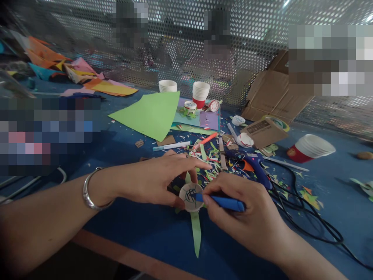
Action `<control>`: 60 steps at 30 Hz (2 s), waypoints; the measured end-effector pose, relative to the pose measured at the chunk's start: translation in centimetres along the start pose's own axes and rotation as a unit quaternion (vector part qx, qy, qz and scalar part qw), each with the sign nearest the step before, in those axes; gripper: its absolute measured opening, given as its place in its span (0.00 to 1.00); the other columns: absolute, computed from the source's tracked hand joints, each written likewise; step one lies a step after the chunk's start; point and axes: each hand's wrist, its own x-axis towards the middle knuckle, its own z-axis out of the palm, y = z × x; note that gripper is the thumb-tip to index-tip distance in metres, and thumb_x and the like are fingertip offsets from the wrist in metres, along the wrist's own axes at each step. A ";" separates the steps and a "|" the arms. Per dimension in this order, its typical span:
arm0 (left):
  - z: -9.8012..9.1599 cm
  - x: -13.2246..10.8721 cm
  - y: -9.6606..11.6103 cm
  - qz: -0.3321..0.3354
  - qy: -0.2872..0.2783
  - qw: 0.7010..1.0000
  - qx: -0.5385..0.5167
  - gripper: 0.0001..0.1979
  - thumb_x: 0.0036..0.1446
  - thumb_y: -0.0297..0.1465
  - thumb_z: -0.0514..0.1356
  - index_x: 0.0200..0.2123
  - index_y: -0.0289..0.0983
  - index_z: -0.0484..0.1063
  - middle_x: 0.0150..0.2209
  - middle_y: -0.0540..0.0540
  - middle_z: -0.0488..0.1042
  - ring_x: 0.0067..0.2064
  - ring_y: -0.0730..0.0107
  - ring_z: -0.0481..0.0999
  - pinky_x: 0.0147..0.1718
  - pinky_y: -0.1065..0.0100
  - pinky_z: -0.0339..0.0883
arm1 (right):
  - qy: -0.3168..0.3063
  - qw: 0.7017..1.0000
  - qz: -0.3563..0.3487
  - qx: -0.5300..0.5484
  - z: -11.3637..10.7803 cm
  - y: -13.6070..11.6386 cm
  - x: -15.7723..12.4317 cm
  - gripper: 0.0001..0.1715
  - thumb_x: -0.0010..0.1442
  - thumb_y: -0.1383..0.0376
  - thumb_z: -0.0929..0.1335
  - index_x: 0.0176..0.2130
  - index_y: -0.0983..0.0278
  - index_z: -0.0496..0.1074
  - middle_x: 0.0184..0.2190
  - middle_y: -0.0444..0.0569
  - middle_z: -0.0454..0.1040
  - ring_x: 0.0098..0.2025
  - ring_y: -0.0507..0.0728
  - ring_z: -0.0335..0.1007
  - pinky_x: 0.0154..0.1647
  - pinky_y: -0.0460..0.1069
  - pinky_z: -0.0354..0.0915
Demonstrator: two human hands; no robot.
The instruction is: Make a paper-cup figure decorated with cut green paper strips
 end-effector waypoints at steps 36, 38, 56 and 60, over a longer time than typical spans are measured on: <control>0.4 -0.2 -0.7 0.033 0.027 0.999 0.004 0.40 0.59 0.42 0.68 0.70 0.41 0.57 0.51 0.46 0.79 0.53 0.55 0.73 0.54 0.57 0.56 | 0.009 0.999 0.012 -0.028 -0.5 0.4 0.3 0.07 0.64 0.65 0.69 0.33 0.58 0.76 0.26 0.38 0.76 0.24 0.48 0.72 0.26 0.42 0.65; 0.3 -0.1 -0.6 0.036 0.027 0.999 0.006 0.41 0.58 0.41 0.68 0.70 0.40 0.57 0.51 0.45 0.79 0.54 0.54 0.72 0.53 0.58 0.57 | 0.008 0.999 0.006 -0.031 -0.6 0.4 0.2 0.07 0.64 0.66 0.69 0.33 0.58 0.76 0.28 0.39 0.78 0.27 0.49 0.75 0.28 0.42 0.67; 0.4 0.0 -0.3 0.026 0.025 0.999 -0.002 0.42 0.56 0.35 0.71 0.69 0.39 0.58 0.51 0.44 0.79 0.55 0.55 0.74 0.53 0.61 0.62 | -0.002 1.000 -0.011 -0.002 0.2 0.1 0.1 0.06 0.63 0.67 0.70 0.34 0.58 0.77 0.28 0.42 0.79 0.29 0.51 0.76 0.30 0.45 0.68; 0.5 -0.1 -0.3 0.025 0.024 0.999 0.001 0.42 0.55 0.35 0.71 0.69 0.40 0.58 0.52 0.44 0.79 0.55 0.55 0.74 0.52 0.61 0.62 | -0.011 1.000 -0.002 0.006 0.3 0.0 0.1 0.06 0.64 0.66 0.69 0.35 0.59 0.77 0.29 0.42 0.79 0.29 0.51 0.75 0.30 0.45 0.68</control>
